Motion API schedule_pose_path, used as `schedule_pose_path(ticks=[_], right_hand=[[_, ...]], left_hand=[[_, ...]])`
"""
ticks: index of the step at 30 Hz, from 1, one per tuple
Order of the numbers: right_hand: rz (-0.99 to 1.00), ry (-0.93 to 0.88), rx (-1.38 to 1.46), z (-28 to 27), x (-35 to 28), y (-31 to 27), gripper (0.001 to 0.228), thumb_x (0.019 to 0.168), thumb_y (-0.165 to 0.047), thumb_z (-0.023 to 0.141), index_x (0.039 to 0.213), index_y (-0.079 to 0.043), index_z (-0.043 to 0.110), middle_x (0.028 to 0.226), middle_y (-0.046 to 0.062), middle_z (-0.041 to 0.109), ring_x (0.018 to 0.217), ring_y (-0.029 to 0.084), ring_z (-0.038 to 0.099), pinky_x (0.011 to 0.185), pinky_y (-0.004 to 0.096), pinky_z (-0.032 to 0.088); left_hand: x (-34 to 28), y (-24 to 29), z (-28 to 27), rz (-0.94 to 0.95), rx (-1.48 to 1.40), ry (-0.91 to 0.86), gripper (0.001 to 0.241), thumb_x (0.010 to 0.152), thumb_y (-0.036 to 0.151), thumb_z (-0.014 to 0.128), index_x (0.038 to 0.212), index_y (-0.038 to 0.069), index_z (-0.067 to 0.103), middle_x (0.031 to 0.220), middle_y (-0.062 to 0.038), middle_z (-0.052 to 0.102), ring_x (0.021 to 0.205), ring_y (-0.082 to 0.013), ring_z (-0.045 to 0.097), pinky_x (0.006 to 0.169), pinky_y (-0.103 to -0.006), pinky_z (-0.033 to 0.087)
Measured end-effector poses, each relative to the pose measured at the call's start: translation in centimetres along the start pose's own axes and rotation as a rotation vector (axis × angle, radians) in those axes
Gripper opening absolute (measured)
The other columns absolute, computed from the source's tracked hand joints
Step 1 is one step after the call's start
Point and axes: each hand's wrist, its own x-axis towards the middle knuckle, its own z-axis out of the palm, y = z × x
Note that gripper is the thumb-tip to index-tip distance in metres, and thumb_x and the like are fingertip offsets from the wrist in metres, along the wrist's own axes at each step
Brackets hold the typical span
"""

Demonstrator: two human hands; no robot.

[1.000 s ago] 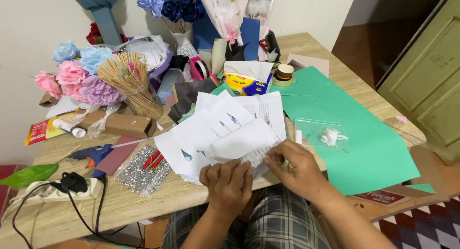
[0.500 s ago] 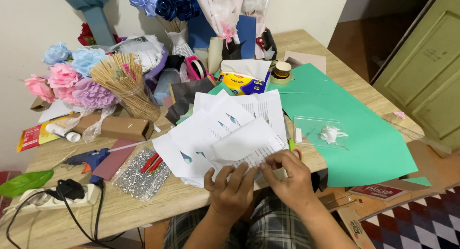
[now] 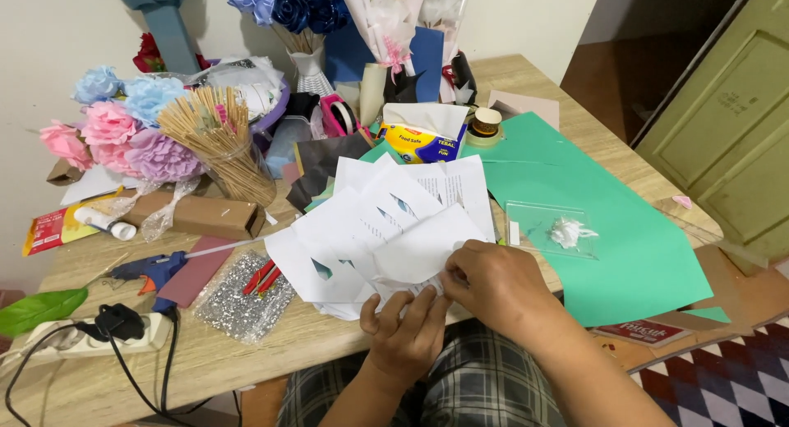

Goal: The person folds a white printed sheet of paper on a cluttered craft table. They repeatedly fold and unfold the paper, pressing the creases with their fingers. The person handles the paper by hand without using any tools.

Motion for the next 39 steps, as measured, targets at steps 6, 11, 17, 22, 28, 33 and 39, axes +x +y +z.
schedule_pose_path(ticks=[6, 11, 17, 22, 28, 33, 39], right_hand=[[0.053, -0.079, 0.048, -0.4, 0.2, -0.4, 0.019, 0.093, -0.036, 0.065, 0.083, -0.020, 0.069, 0.076, -0.002, 0.068, 0.063, 0.027, 0.064, 0.053, 0.042, 0.046], [0.089, -0.091, 0.035, 0.2, 0.7, 0.1, 0.019, 0.092, -0.038, 0.064, 0.086, -0.020, 0.070, 0.079, -0.001, 0.072, 0.069, 0.030, 0.066, 0.057, 0.045, 0.047], [-0.036, 0.006, 0.000, 0.3, 1.1, 0.1, 0.015, 0.091, -0.031, 0.066, 0.083, -0.020, 0.070, 0.073, -0.003, 0.067, 0.065, 0.025, 0.064, 0.048, 0.042, 0.045], [-0.188, 0.073, -0.035, 0.5, 1.3, 0.3, 0.026, 0.093, -0.022, 0.065, 0.070, -0.013, 0.064, 0.065, 0.000, 0.056, 0.064, 0.021, 0.057, 0.042, 0.040, 0.039], [-0.217, -0.004, -0.156, 1.3, 1.9, 0.9, 0.028, 0.093, -0.027, 0.063, 0.069, -0.013, 0.061, 0.067, 0.002, 0.059, 0.069, 0.026, 0.060, 0.046, 0.045, 0.042], [-0.009, -0.043, 0.027, 0.4, 2.0, 0.3, 0.018, 0.087, -0.027, 0.063, 0.072, -0.017, 0.065, 0.064, -0.003, 0.064, 0.056, 0.021, 0.057, 0.047, 0.040, 0.039], [0.119, -0.039, 0.240, -0.3, 1.3, 0.0, 0.011, 0.084, -0.025, 0.065, 0.079, -0.021, 0.074, 0.071, -0.007, 0.074, 0.063, 0.012, 0.065, 0.058, 0.032, 0.047]], left_hand=[[1.1, -0.2, -0.2, 0.034, 0.066, -0.022, 0.010, 0.091, 0.022, 0.071, 0.093, 0.032, 0.074, 0.110, 0.007, 0.066, 0.105, -0.0116, 0.059, 0.120, -0.0435, 0.019], [2.4, 0.0, -0.7, 0.034, -0.041, -0.105, 0.016, 0.097, 0.020, 0.059, 0.096, 0.021, 0.074, 0.123, -0.005, 0.074, 0.120, -0.0235, 0.067, 0.126, -0.0483, 0.014], [1.5, 0.2, -0.2, -0.003, -0.122, -0.133, 0.010, 0.095, 0.015, 0.064, 0.100, 0.013, 0.073, 0.112, -0.011, 0.074, 0.110, -0.0283, 0.070, 0.121, -0.0508, 0.026], [1.5, 0.2, -0.1, 0.000, -0.125, -0.116, 0.011, 0.095, 0.015, 0.067, 0.103, 0.011, 0.073, 0.110, -0.013, 0.075, 0.108, -0.0297, 0.072, 0.116, -0.0506, 0.036], [1.0, 0.2, 0.1, 0.013, -0.128, -0.104, 0.007, 0.094, 0.016, 0.070, 0.096, 0.012, 0.074, 0.106, -0.015, 0.076, 0.105, -0.0308, 0.074, 0.114, -0.0507, 0.041], [1.6, 0.2, -0.4, 0.034, -0.135, -0.102, 0.006, 0.097, 0.012, 0.063, 0.096, 0.012, 0.069, 0.107, -0.015, 0.075, 0.105, -0.0302, 0.073, 0.114, -0.0493, 0.041], [1.6, 0.3, 0.0, 0.038, -0.150, -0.075, 0.003, 0.098, 0.012, 0.067, 0.096, 0.012, 0.069, 0.105, -0.013, 0.073, 0.102, -0.0295, 0.073, 0.114, -0.0483, 0.042]])
